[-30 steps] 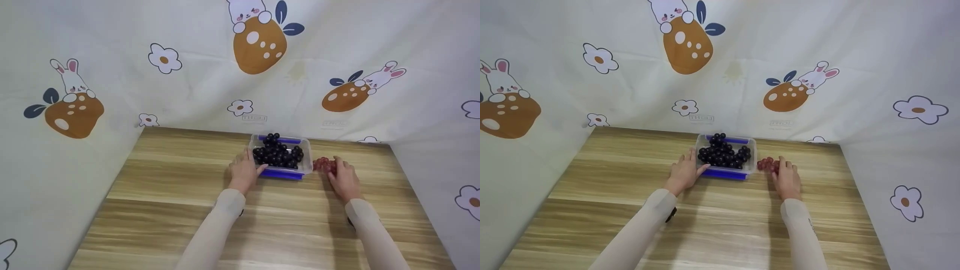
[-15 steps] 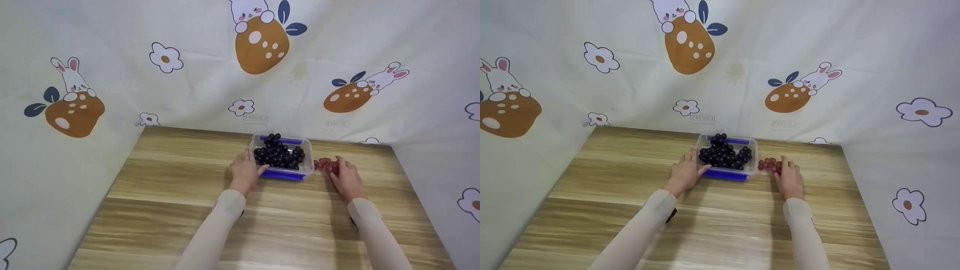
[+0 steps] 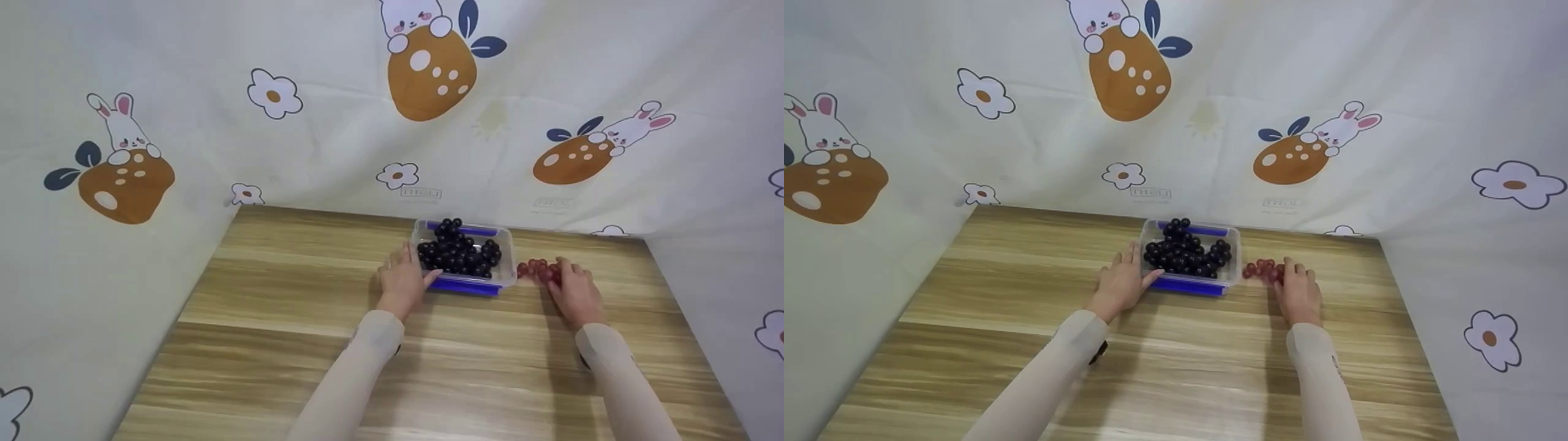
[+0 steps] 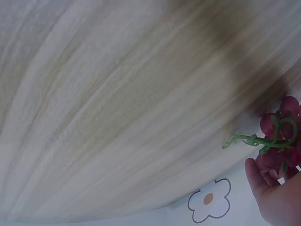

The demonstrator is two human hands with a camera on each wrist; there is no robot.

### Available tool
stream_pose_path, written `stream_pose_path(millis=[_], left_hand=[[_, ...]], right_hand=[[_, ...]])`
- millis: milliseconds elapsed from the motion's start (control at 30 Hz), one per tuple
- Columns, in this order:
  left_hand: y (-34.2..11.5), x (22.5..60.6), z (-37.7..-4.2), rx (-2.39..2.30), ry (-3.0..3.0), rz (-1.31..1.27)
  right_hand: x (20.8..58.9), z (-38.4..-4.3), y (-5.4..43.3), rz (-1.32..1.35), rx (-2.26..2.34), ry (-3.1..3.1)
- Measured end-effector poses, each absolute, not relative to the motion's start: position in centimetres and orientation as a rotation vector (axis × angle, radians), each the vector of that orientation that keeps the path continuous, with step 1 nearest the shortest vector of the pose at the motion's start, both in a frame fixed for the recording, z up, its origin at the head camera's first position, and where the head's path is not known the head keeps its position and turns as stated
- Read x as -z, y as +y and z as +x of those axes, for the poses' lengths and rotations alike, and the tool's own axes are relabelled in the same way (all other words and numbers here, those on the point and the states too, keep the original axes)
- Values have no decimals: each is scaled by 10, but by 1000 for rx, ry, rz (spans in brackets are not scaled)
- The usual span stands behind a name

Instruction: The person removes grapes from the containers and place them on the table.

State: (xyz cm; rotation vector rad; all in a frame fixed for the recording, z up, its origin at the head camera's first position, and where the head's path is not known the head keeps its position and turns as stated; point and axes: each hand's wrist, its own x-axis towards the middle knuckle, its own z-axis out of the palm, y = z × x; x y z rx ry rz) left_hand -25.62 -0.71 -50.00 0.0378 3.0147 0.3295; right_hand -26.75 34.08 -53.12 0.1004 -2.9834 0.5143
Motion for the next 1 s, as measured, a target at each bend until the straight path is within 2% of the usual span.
stream_pose_path(millis=[1000], left_hand=[[-5,495,-254,-273,3029,18]], right_hand=[[532,-264,346,82,-484,-2952]])
